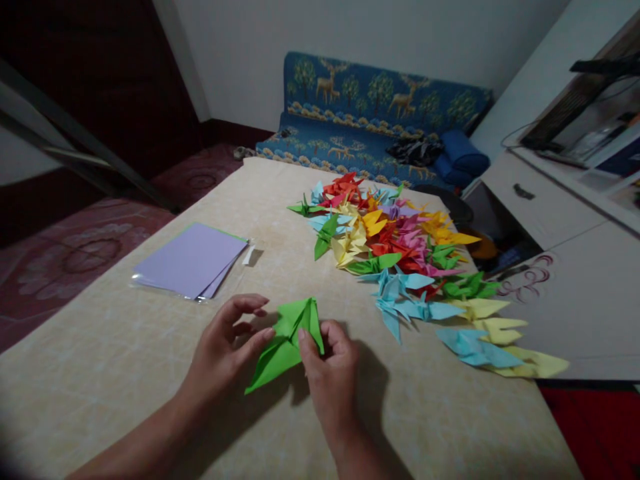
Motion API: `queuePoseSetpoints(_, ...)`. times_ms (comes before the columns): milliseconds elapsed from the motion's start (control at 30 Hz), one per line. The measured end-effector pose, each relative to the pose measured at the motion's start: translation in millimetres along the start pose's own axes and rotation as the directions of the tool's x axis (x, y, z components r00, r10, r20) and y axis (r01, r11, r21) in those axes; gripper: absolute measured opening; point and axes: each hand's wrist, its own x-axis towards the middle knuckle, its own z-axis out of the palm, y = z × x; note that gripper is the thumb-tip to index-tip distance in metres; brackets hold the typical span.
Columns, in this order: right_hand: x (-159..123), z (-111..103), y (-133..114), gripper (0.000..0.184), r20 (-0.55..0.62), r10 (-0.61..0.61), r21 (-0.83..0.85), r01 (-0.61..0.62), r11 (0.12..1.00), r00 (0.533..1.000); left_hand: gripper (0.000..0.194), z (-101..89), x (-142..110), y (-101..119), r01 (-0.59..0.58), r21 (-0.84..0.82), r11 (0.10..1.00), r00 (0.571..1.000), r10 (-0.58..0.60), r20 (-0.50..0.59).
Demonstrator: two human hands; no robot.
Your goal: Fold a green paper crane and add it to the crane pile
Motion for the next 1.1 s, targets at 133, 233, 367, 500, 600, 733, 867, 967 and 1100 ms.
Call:
queuePoseSetpoints(133,2,1,2,0.026,-0.058,0.008,0.022,-0.007,1.000,0.998,0.042,0.5,-6,5,-0.502,0.271,0.822,0.862,0.448,0.238)
queuePoseSetpoints(233,0,1,1,0.029,0.000,0.054,0.095,-0.054,0.994,0.999,0.039,5.3,-9,2,-0.583,0.366,0.725,0.806,0.457,0.377)
queuePoseSetpoints(367,-5,-3,1,0.030,0.150,-0.015,0.204,-0.016,0.979,0.989,0.017,4.8,-9,-2,-0.461,0.335,0.822,0.878,0.367,0.308)
queuePoseSetpoints(500,-1,-10,2,0.025,-0.005,-0.151,0.194,0.149,0.970,0.989,0.009,-2.5,-2,0,-0.019,0.060,0.998,0.993,0.012,0.115)
queuePoseSetpoints(600,4,-13,1,0.040,-0.050,-0.177,0.128,0.182,0.975,0.983,0.024,-4.2,6,-1,0.320,-0.256,0.912,0.945,-0.288,0.154)
queuePoseSetpoints(733,9,-10,-1,0.047,0.039,-0.061,0.202,0.051,0.978,0.997,0.050,-2.5,12,-6,0.432,-0.302,0.850,0.900,-0.382,0.212)
queuePoseSetpoints(867,12,-9,6,0.032,0.045,-0.002,0.112,-0.003,0.994,0.999,0.054,-3.8,11,-13,0.288,-0.076,0.955,0.944,-0.269,0.192)
queuePoseSetpoints(967,15,-12,16,0.023,0.058,-0.036,-0.025,0.038,0.999,0.998,0.047,-7.0,9,-19,0.113,0.131,0.985,0.969,-0.138,0.204)
queuePoseSetpoints(1100,14,-18,19,0.031,0.076,-0.178,-0.402,0.193,0.895,0.981,0.030,-11.0,7,-23,-0.228,0.377,0.898,0.952,0.123,0.281)
